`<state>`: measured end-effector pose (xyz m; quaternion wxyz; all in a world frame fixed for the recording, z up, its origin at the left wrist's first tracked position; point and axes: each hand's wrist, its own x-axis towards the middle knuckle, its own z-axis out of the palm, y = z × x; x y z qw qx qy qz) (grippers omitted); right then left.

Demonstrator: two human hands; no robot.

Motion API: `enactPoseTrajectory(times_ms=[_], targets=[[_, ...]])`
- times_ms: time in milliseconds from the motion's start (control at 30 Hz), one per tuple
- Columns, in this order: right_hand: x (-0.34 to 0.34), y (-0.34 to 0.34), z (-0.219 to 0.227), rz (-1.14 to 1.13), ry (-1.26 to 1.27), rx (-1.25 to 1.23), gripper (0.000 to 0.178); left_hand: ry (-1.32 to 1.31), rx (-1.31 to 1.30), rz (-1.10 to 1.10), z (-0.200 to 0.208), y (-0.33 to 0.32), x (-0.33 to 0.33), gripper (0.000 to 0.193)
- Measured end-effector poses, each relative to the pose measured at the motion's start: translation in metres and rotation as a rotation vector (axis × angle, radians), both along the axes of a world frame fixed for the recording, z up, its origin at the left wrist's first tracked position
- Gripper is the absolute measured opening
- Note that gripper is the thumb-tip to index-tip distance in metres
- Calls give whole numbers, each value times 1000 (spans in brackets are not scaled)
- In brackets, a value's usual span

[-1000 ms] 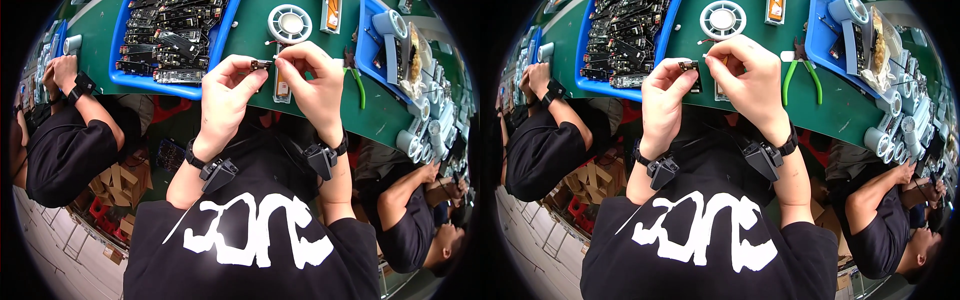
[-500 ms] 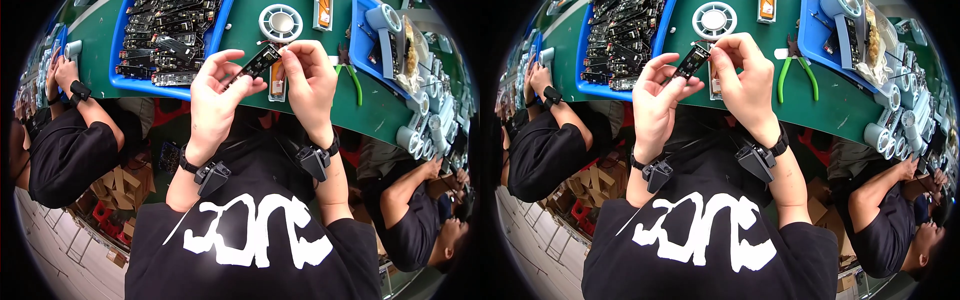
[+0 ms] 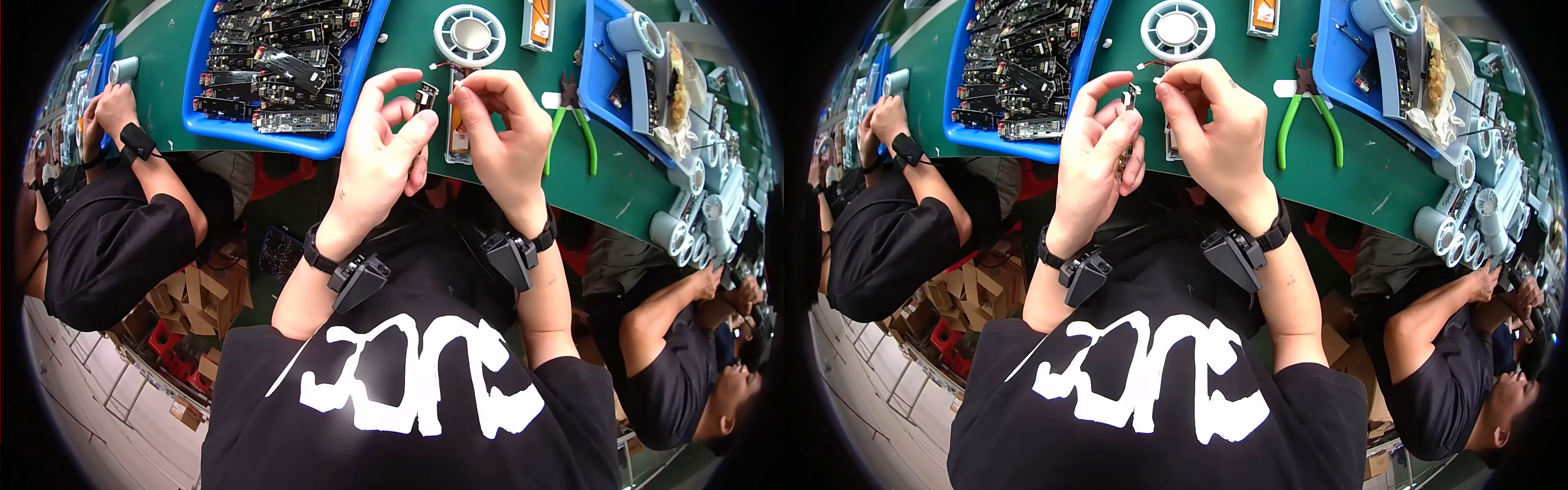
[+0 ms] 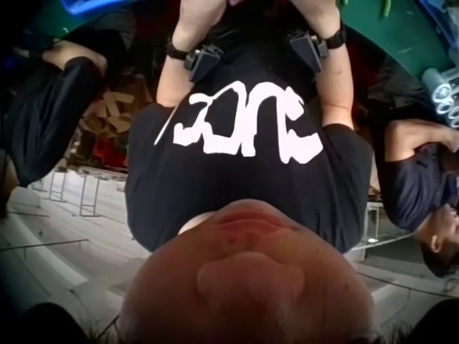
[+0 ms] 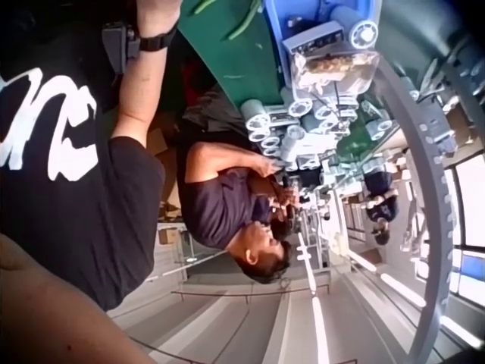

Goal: Assembling small electronic components on a factory production line.

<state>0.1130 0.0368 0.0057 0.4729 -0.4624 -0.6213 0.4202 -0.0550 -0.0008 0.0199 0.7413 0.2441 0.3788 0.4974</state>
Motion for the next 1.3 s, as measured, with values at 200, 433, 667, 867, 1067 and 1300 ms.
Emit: enactPoseTrajectory(times_ms=[200, 433, 667, 867, 1067, 1300], targets=[[-1, 4, 0, 16, -58, 134, 10, 184, 10, 86, 4, 2, 15, 38], [-3, 10, -5, 5, -164, 319, 16, 224, 27, 78, 6, 3, 15, 39], [-3, 12, -9, 11, -213, 407, 18, 345, 60, 62, 8, 3, 14, 37], [1, 15, -3, 52, -358, 535, 21, 597, 94, 39, 19, 3, 13, 32], [5, 20, -7, 88, -381, 652, 25, 621, 74, 17, 19, 4, 13, 31], [6, 21, -7, 102, -358, 652, 24, 401, 11, 28, 12, 4, 12, 32]])
